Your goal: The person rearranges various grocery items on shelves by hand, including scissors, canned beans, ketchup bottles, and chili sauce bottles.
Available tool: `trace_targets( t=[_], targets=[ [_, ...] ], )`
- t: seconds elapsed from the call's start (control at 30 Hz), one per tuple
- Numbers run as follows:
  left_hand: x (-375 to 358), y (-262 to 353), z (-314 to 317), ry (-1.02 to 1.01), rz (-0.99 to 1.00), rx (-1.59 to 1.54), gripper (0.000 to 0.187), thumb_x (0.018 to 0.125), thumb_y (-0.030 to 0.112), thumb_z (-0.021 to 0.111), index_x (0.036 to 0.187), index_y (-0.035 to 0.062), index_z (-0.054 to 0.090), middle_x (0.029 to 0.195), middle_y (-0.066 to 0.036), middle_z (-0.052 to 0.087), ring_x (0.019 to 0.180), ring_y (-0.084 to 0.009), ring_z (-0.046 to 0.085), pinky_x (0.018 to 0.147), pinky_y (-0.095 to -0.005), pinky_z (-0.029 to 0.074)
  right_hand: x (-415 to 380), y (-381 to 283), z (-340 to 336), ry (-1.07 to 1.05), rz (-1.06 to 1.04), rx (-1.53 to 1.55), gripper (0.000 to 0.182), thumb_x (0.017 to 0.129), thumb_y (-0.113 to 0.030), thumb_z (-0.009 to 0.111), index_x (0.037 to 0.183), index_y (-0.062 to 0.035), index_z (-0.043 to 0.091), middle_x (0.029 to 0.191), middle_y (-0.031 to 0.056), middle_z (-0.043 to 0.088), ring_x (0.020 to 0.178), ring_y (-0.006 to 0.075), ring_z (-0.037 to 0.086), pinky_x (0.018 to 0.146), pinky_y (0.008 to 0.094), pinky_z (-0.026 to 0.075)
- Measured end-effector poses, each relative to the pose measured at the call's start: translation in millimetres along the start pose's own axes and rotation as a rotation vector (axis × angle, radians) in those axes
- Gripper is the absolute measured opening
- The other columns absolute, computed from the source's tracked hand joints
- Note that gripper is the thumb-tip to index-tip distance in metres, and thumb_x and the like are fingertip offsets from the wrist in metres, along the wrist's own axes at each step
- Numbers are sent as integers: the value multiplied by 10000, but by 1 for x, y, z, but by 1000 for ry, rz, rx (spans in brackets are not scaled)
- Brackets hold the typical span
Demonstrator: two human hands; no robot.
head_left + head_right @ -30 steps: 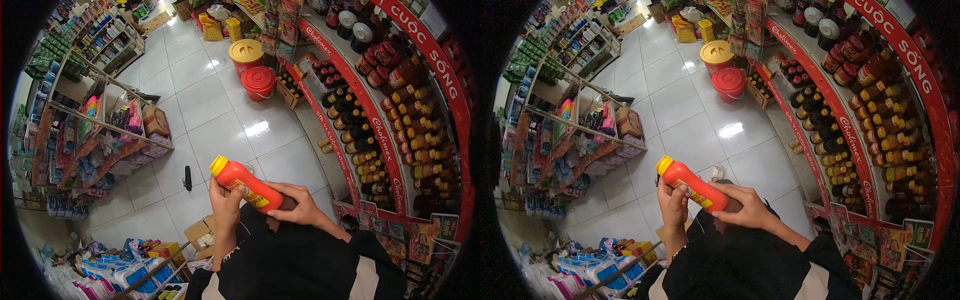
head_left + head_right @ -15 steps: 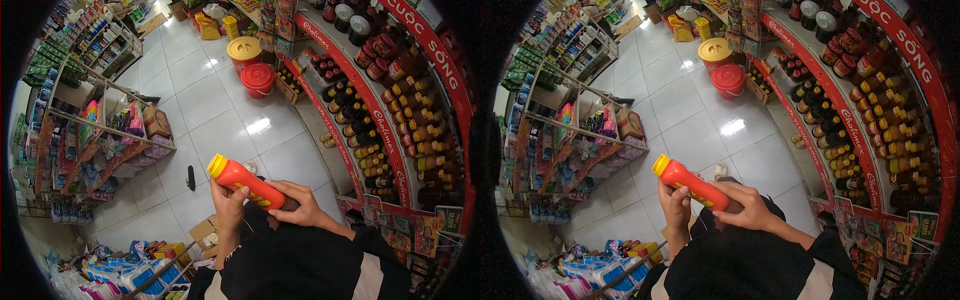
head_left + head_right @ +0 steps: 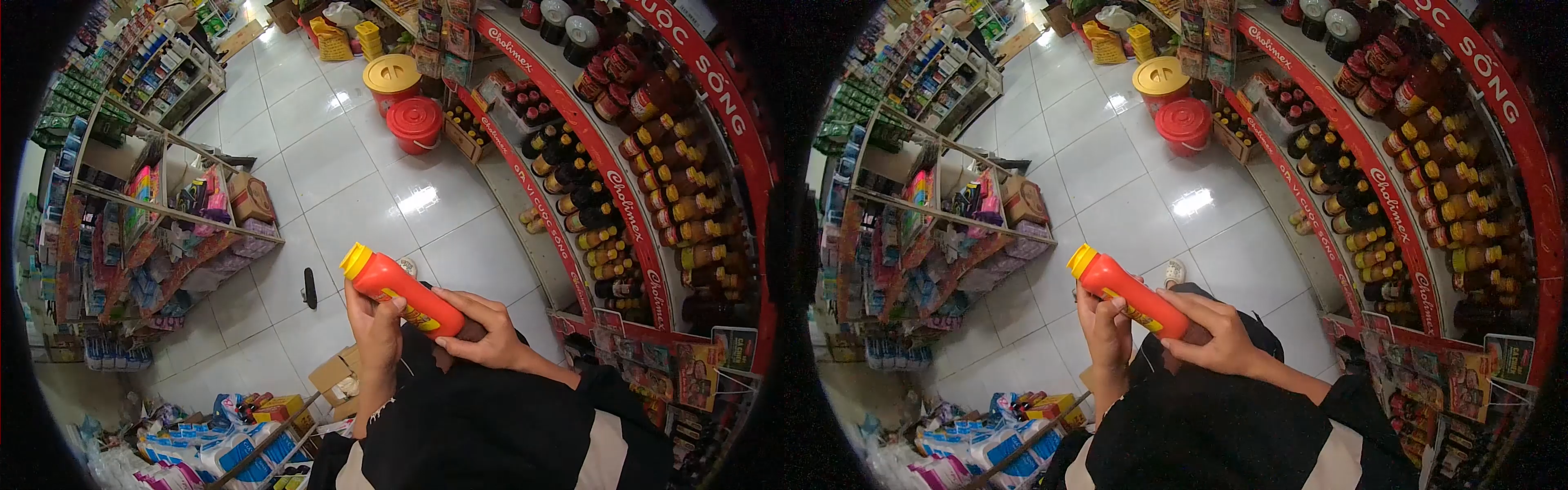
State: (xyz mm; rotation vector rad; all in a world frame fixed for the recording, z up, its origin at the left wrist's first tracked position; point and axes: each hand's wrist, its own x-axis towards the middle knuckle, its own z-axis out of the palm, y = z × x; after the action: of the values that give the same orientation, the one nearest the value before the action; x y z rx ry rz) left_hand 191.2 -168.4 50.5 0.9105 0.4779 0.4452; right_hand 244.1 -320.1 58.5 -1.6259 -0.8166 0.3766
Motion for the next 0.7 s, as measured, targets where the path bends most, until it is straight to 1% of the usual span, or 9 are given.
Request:
trace_targets(
  t=[0.1,0.2,0.3,0.4,0.6,0.7],
  targets=[
    [-1,1,4,42,-25,-47,554,667,69,581,1163,30,337,1022,-86,467,931,-187,506,829,-326,430,0,4,1,22,-34,-14,559,656,-88,679,1170,4,481,1058,179,560,922,254,582,785,312,456],
    [1,-4,2,54,23,8,495,697,132,537,1145,21,358,981,-113,492,875,-260,557,791,-375,461,-1,3,2,31,-50,-27,556,655,-87,680,1169,-2,486,1048,177,564,915,252,584,778,311,459],
    [1,-5,1,75,20,-16,466,714,155,539,1129,17,375,978,-109,494,849,-254,562,774,-369,464,-2,4,4,20,-9,-21,553,654,-89,681,1167,-8,490,1039,177,567,903,254,588,767,311,464],
    [1,-4,-3,46,-10,-88,451,714,103,546,1117,17,364,995,-96,479,915,-198,515,810,-337,445,-1,4,6,27,-19,-22,550,653,-91,682,1164,-10,494,1030,176,570,889,255,593,753,310,468],
    [3,-3,-2,67,-2,-90,390,737,151,545,1066,14,387,936,-114,518,845,-222,555,779,-345,455,0,5,7,4,-13,-33,553,655,-101,682,1166,-12,491,1028,172,571,880,251,595,751,307,469],
    [4,-6,-6,84,5,-98,389,755,229,523,1064,18,418,903,-104,522,799,-247,569,742,-362,471,0,7,8,-9,-36,-55,555,655,-103,681,1168,-13,489,1036,165,571,886,245,594,758,306,468]
  ],
)
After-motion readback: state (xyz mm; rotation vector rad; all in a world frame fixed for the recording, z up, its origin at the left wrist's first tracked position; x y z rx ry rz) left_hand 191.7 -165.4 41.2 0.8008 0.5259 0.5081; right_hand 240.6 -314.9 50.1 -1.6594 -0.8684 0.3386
